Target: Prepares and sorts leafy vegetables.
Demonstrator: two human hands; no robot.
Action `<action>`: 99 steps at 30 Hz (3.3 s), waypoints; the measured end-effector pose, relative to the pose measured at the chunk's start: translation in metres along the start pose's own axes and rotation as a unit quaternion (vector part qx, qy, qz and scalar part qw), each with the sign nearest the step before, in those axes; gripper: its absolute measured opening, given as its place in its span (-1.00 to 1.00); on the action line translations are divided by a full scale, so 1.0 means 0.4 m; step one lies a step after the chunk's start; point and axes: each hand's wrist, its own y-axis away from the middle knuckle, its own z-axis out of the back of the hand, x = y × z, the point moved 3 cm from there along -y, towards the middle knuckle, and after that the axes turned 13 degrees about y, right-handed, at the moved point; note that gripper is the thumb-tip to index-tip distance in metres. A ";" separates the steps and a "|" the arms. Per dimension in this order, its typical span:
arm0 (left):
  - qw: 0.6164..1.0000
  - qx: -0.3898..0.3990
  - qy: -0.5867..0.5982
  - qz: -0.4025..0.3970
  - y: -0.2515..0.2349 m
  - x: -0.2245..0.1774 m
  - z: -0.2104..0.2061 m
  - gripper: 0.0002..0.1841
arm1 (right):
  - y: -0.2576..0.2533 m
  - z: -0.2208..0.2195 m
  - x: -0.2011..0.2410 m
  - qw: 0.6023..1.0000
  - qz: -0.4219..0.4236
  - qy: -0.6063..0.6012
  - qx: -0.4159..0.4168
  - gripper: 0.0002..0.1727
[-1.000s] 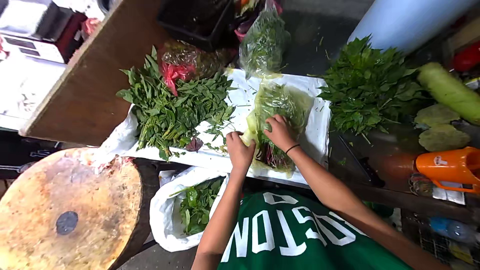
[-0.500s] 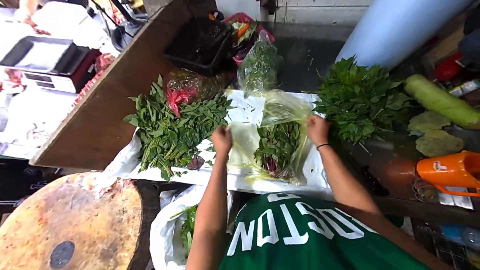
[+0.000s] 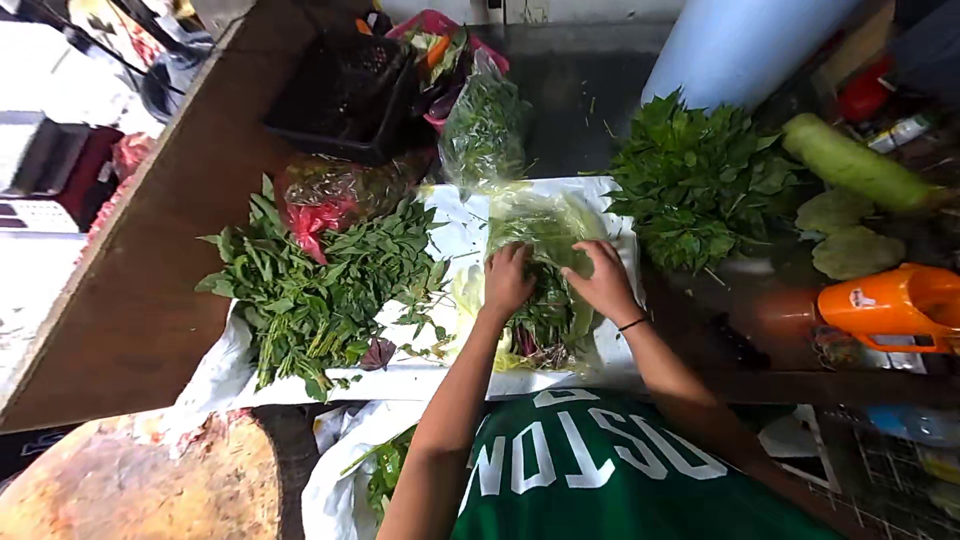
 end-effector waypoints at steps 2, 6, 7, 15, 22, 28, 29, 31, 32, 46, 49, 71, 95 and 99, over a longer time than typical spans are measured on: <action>1.000 0.001 -0.026 0.014 -0.037 0.008 -0.026 -0.54 | -0.018 -0.022 0.041 0.999 0.030 0.006 0.021 -0.45; 0.999 -0.043 -0.006 0.027 -0.070 0.052 0.009 -0.64 | -0.009 -0.023 -0.066 0.998 -0.029 -0.028 -0.042 -0.54; 0.998 -0.052 -0.004 0.032 -0.070 0.068 0.028 -0.62 | 0.007 -0.010 -0.134 0.994 -0.080 -0.036 -0.064 -0.55; 1.000 -0.027 0.000 0.009 -0.067 0.123 0.055 -0.62 | 0.421 0.071 -0.685 0.860 -0.482 0.167 -0.011 -0.19; 0.992 -0.088 0.078 -0.055 -0.046 0.045 0.072 -0.80 | 0.482 0.002 -0.863 0.866 -0.430 0.246 0.073 -0.29; 0.996 -0.089 0.011 0.027 -0.008 0.051 0.061 -0.51 | 0.431 0.030 -0.777 0.868 -0.394 0.298 0.057 -0.26; 0.996 -0.088 0.004 0.033 -0.009 0.052 0.060 -0.49 | 0.432 0.035 -0.776 0.872 -0.385 0.297 0.055 -0.27; 0.996 -0.085 0.001 0.033 -0.024 0.054 0.068 -0.53 | 0.442 0.050 -0.770 0.895 -0.366 0.253 0.031 -0.36; 0.996 -0.081 0.004 0.029 -0.033 0.054 0.071 -0.58 | 0.452 0.065 -0.754 0.910 -0.355 0.212 0.012 -0.44; 0.992 0.096 0.061 -0.061 -0.148 0.065 0.147 -0.74 | 0.363 -0.142 0.158 0.875 -0.188 -0.388 0.220 -0.71; 0.988 0.112 0.064 -0.082 -0.162 0.054 0.165 -0.77 | 0.301 -0.205 0.198 0.857 -0.268 -0.400 0.185 -0.70; 0.980 -0.021 0.196 -0.039 -0.125 0.263 0.214 -0.78 | 0.290 -0.034 0.213 0.840 -0.318 -0.439 -0.006 -0.81; 0.983 -0.017 -0.002 -0.183 -0.216 0.098 0.084 -0.79 | 0.209 -0.248 0.223 0.871 -0.347 -0.333 0.103 -0.60; 0.970 -0.040 0.038 -0.237 -0.176 0.094 0.122 -0.79 | 0.089 -0.236 0.236 0.854 -0.356 -0.353 0.136 -0.54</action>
